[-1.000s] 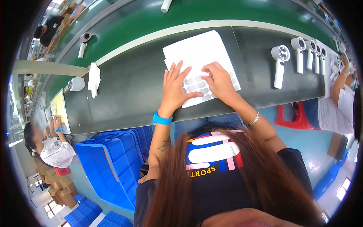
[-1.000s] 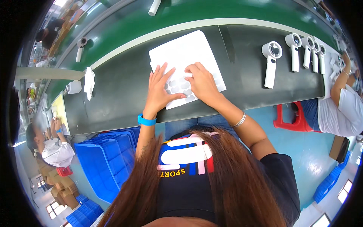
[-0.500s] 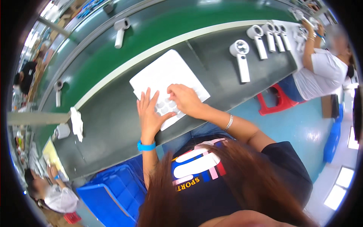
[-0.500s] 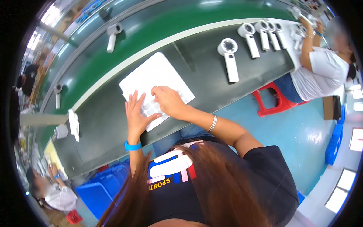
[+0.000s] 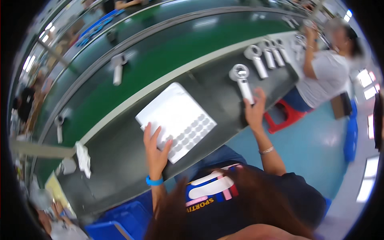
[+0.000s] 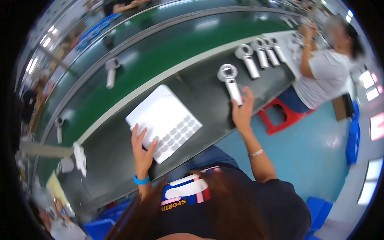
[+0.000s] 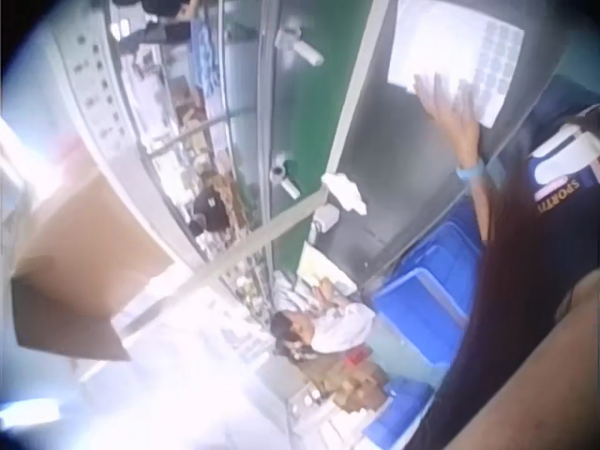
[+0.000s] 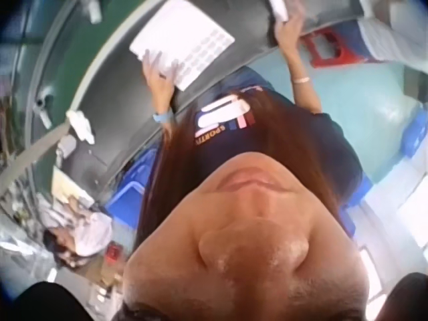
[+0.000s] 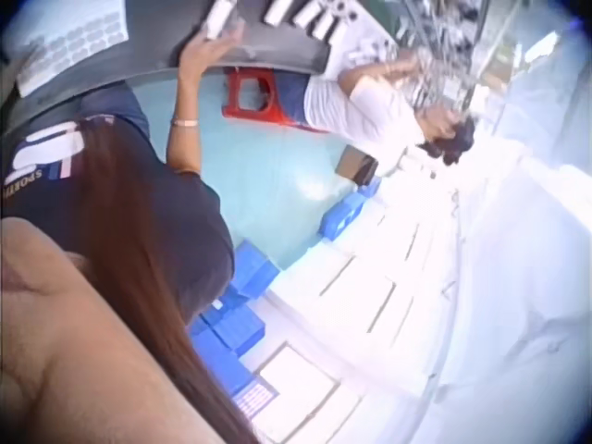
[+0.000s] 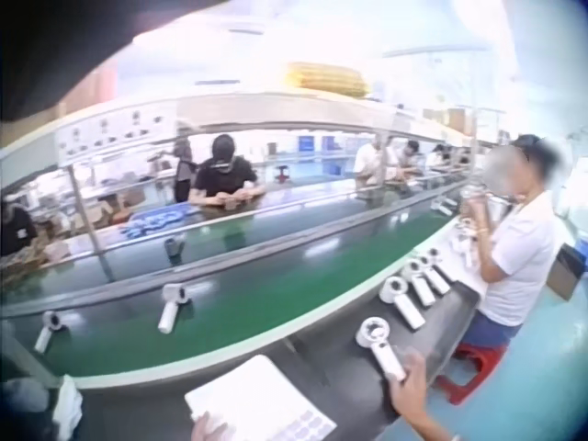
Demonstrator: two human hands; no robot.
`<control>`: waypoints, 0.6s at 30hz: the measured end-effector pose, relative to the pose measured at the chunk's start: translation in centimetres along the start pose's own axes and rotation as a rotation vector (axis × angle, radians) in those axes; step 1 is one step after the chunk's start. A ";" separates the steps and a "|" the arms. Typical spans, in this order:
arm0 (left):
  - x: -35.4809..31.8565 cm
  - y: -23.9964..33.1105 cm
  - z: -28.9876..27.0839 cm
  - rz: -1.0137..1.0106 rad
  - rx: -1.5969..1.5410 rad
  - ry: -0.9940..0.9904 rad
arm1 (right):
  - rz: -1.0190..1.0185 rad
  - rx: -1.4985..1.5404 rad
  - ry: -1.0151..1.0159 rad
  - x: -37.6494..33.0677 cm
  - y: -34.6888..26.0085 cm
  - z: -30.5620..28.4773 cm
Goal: Applying small round stickers to the base of handheld electronic devices on an assembly line.
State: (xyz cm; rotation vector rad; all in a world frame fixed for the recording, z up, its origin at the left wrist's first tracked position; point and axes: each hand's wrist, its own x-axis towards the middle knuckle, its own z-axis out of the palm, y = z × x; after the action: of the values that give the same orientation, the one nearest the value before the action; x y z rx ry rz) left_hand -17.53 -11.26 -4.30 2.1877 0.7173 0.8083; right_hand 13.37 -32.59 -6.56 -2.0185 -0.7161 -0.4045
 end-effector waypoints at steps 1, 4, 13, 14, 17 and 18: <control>-0.2 0.1 -0.2 -0.011 -0.043 0.071 | -0.083 -0.025 0.054 0.2 -0.2 0.4; -1.2 0.7 -1.5 -0.097 -0.095 0.235 | -0.077 0.239 0.156 2.7 -2.3 0.4; 0.6 6.2 -3.1 0.056 -0.259 0.252 | -0.605 0.956 -0.344 4.8 -15.9 3.9; 0.9 7.0 -2.6 0.023 -0.343 0.167 | -0.708 0.715 -0.407 4.1 -16.8 3.6; 2.6 7.8 -0.6 0.056 -0.398 0.039 | -0.838 0.589 -0.572 1.6 -19.7 4.7; 2.8 7.6 -0.4 0.116 -0.356 -0.018 | -0.826 0.602 -0.583 1.1 -20.3 4.7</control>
State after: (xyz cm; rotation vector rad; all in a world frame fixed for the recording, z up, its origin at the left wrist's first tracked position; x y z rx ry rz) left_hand -14.04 -13.86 2.58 1.9236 0.4029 0.8985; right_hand 1.40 -20.04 5.04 -1.1825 -1.8008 -0.0215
